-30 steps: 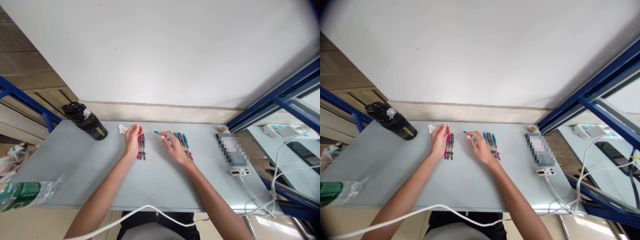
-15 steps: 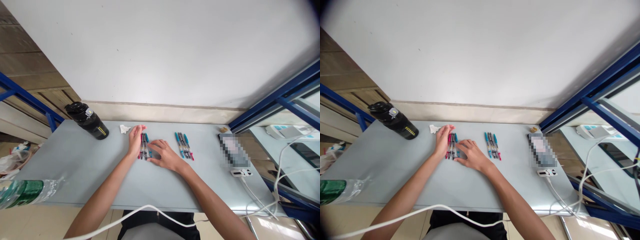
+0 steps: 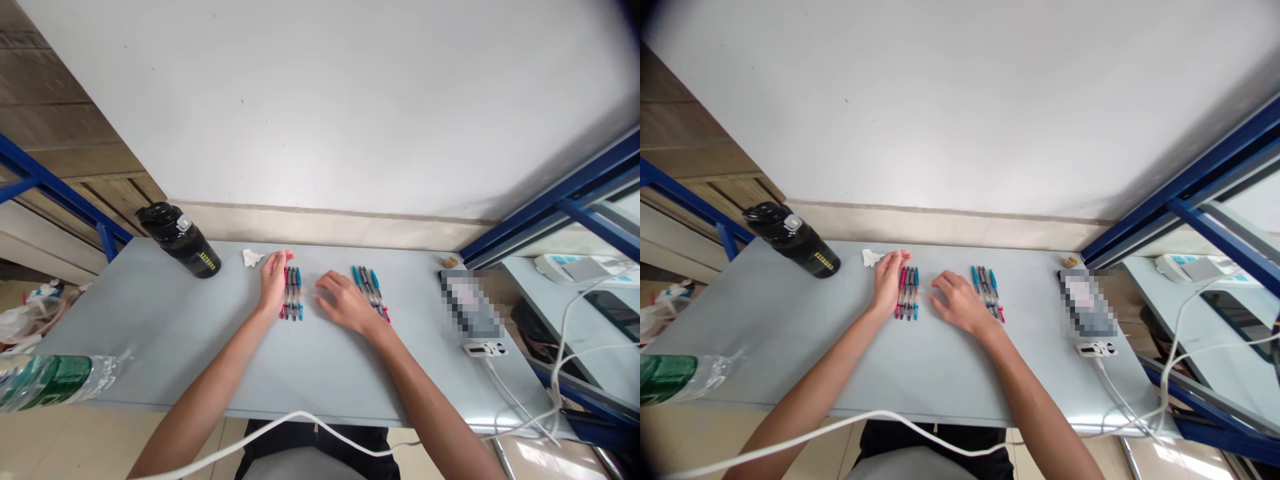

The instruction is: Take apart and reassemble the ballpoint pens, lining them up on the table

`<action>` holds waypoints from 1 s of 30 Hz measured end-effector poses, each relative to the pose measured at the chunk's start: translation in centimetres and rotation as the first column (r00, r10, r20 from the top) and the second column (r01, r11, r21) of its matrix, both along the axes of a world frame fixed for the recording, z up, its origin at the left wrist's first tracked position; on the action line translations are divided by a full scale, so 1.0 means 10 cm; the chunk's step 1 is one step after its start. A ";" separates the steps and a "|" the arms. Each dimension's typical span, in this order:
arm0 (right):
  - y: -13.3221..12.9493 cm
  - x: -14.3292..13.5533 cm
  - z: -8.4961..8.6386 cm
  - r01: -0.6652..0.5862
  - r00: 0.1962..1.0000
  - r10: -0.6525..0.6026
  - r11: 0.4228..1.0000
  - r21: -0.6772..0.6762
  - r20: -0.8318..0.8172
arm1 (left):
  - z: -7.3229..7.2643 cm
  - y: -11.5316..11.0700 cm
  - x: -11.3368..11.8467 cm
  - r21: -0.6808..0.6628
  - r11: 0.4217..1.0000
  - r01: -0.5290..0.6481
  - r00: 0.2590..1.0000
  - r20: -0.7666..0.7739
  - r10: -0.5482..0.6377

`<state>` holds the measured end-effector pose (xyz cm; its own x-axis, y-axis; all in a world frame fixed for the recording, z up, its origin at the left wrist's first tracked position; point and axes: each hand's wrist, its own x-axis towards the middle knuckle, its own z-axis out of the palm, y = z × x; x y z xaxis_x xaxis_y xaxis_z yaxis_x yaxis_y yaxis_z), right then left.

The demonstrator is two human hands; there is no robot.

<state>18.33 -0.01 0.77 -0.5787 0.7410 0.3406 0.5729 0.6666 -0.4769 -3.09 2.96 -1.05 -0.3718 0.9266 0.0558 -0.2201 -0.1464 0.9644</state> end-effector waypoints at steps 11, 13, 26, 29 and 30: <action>0.29 0.66 0.04 0.479 0.826 -0.492 0.870 0.118 0.276 | 0.09 -0.04 0.00 0.011 0.999 0.030 0.999 -0.031 -0.030; 0.28 0.66 0.04 0.490 0.811 -0.496 0.866 0.103 0.310 | 0.09 -0.04 0.01 0.009 0.999 0.053 0.997 -0.062 -0.052; 0.21 0.39 0.12 0.473 0.881 -0.471 0.881 -0.023 0.050 | 0.00 -0.09 -0.01 0.050 0.954 0.296 0.644 -0.748 -0.161; 0.16 0.35 0.18 0.444 0.885 -0.438 0.896 0.003 -0.160 | -0.02 -0.07 -0.05 0.057 0.950 0.307 0.645 -0.747 -0.164; 0.15 0.35 0.20 0.436 0.880 -0.427 0.900 -0.004 -0.210 | -0.03 -0.06 -0.07 0.060 0.949 0.308 0.651 -0.741 -0.164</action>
<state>21.80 1.44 2.73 -0.1213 0.8839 0.4516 0.7032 0.3976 -0.5894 -3.75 2.36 -1.31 0.0821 0.9259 0.3687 0.4804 -0.3608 0.7994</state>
